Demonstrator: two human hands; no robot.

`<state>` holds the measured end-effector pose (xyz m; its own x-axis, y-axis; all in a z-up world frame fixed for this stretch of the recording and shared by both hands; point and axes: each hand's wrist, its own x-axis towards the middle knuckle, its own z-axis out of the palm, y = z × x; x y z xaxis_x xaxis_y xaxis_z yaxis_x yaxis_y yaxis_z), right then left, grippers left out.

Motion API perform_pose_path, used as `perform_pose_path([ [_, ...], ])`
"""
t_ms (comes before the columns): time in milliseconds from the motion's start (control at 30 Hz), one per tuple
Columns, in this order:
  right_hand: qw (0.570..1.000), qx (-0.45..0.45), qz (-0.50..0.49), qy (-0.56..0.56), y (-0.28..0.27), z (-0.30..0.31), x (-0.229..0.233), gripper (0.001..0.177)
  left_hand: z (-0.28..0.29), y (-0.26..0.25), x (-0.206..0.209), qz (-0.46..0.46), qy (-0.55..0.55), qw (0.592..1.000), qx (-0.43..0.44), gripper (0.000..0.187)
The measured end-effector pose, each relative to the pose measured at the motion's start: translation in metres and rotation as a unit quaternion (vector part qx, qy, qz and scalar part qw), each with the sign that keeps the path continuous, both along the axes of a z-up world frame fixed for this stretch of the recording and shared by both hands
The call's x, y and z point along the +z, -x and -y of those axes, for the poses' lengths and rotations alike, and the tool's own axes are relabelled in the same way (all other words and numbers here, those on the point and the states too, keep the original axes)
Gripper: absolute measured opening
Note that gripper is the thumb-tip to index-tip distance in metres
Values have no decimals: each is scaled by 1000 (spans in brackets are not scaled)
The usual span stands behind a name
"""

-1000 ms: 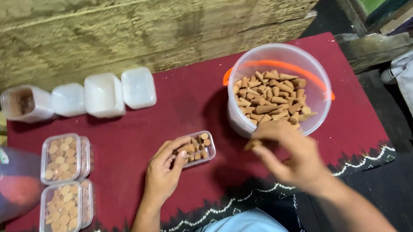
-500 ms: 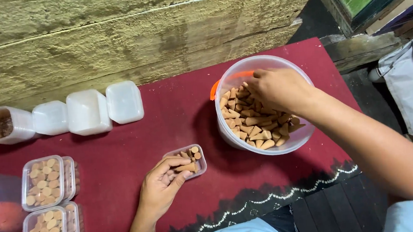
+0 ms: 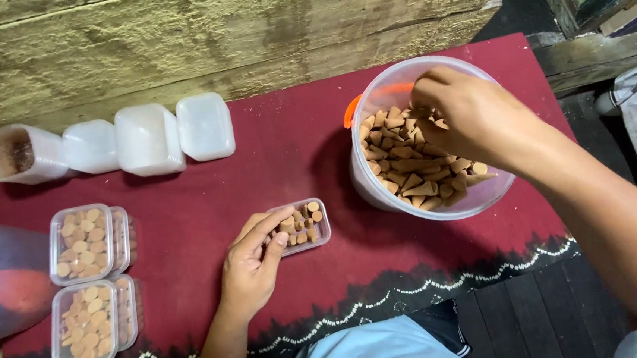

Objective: Packing incense cones from a large bucket into small plastic containers

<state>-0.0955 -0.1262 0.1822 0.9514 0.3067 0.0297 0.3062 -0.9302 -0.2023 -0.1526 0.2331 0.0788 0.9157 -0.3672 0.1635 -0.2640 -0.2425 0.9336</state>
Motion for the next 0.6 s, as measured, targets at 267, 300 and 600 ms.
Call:
perform_pose_path([
  [267, 964, 87, 4, -250, 109, -70, 21, 29, 6, 11, -19, 25, -67, 997, 29, 29],
  [300, 956, 98, -15, -276, 120, -82, 14, 25, 7, 12, -21, 20, -85, 996, 26, 28],
  [600, 949, -9, 32, -314, 113, -122, -112, 28, 22, 13, -48, 171, -126, 977, 12, 23],
])
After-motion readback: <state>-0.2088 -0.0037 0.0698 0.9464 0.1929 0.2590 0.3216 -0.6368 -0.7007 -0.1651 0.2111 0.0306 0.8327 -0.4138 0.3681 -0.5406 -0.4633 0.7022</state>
